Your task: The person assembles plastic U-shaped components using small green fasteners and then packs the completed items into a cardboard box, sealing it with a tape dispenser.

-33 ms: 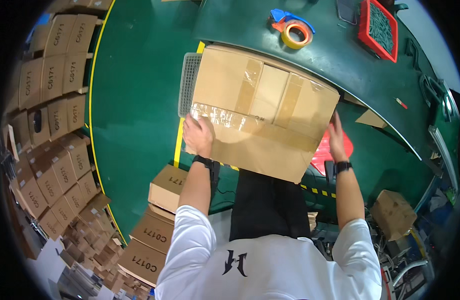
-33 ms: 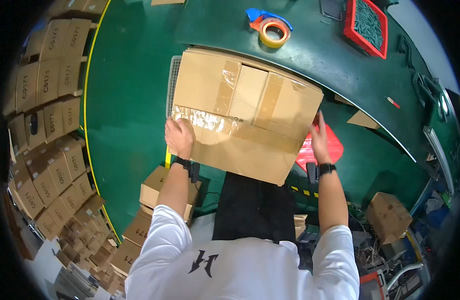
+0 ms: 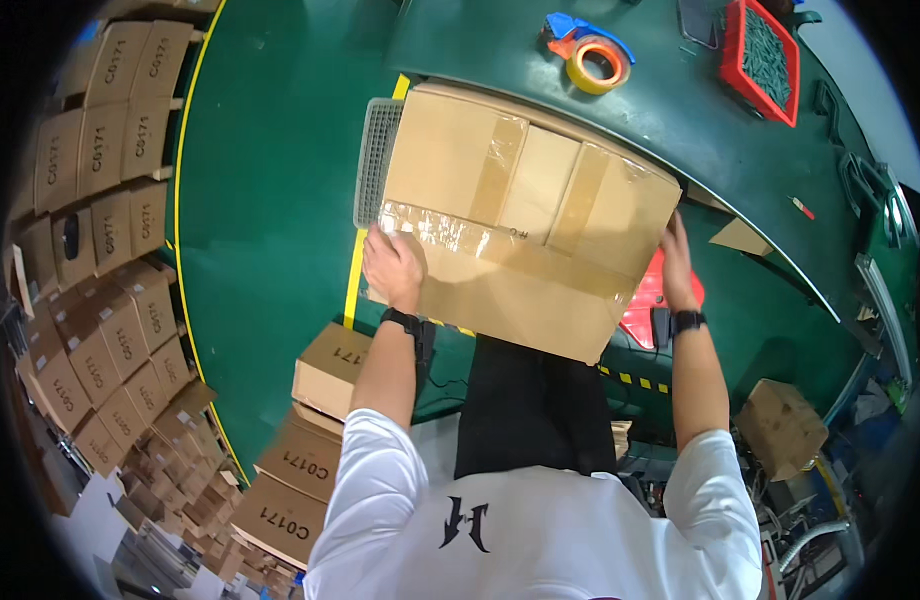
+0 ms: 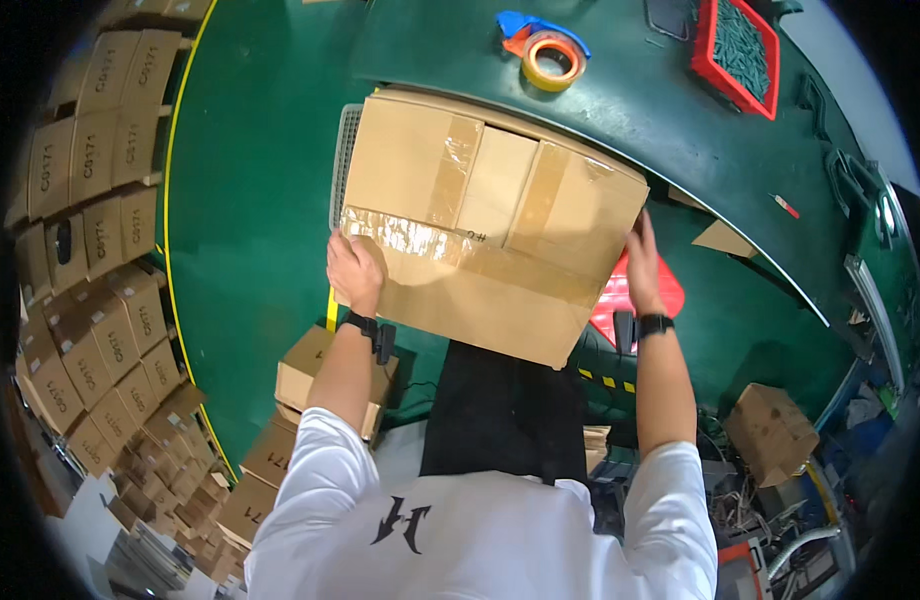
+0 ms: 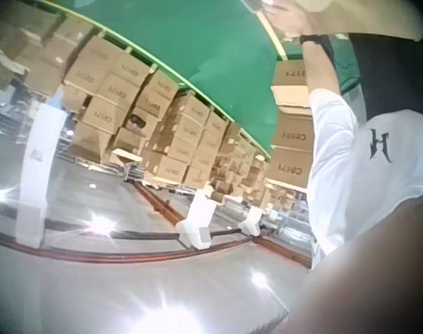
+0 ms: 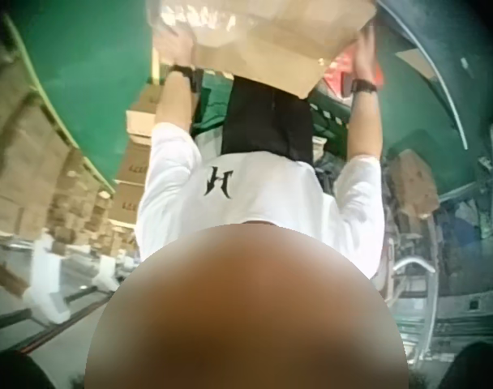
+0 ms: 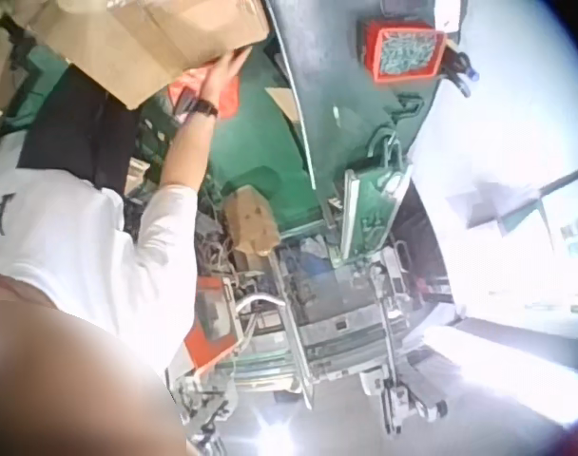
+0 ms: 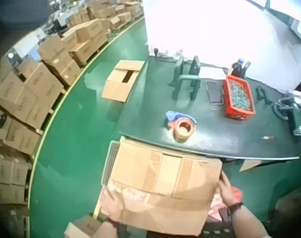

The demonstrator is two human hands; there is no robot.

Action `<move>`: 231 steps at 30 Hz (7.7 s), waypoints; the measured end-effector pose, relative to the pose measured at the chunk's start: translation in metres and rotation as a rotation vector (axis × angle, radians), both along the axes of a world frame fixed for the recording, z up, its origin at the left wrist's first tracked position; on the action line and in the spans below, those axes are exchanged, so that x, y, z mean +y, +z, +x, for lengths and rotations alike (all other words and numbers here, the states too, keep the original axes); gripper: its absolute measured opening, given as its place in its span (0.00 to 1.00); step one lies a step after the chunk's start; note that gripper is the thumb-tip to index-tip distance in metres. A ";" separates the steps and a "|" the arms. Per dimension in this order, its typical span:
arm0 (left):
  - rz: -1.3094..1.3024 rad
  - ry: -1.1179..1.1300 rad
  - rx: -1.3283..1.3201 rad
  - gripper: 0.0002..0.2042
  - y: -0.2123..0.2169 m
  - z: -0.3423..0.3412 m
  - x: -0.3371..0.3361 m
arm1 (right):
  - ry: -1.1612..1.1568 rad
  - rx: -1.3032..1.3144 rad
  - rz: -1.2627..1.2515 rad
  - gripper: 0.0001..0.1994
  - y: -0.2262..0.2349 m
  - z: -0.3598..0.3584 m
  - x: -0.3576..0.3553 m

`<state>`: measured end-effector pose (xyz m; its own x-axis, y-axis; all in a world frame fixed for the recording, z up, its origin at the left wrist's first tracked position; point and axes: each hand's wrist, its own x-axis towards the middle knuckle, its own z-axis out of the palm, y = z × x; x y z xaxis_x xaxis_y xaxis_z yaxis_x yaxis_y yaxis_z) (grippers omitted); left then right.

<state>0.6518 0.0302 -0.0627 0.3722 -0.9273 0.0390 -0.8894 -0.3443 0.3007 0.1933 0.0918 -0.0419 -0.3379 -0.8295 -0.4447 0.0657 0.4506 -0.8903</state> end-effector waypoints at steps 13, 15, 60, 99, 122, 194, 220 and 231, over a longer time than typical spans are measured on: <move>-0.029 0.049 0.080 0.21 -0.017 0.040 0.082 | -0.235 -0.238 0.115 0.23 0.006 0.011 -0.025; -0.072 0.044 0.079 0.22 -0.022 0.044 0.094 | -0.246 -0.244 0.105 0.23 0.013 0.017 -0.010; -0.048 0.154 0.150 0.15 -0.002 0.017 0.006 | 0.132 0.178 0.176 0.22 0.004 0.025 -0.001; 0.176 -0.681 0.160 0.34 0.026 -0.071 0.007 | 0.451 0.943 -0.004 0.15 0.101 -0.004 -0.111; 0.022 -0.345 1.412 0.29 0.022 -0.034 -0.001 | 0.410 -0.109 0.202 0.06 0.072 0.120 -0.200; 0.336 -0.014 1.362 0.14 0.052 0.086 -0.037 | 0.660 -0.111 -0.054 0.38 0.010 0.287 -0.111; 0.497 -0.155 1.192 0.07 0.058 0.089 -0.094 | 0.671 0.040 0.016 0.35 0.028 0.301 -0.116; 0.479 -0.192 1.071 0.05 0.060 0.134 -0.112 | 0.733 0.278 -0.014 0.32 0.044 0.263 -0.102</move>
<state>0.7853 -0.0816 -0.0027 -0.1424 -0.8067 -0.5735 -0.3130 -0.5130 0.7993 0.4563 -0.0100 0.0025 0.2005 -0.8888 -0.4122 -0.4702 0.2818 -0.8364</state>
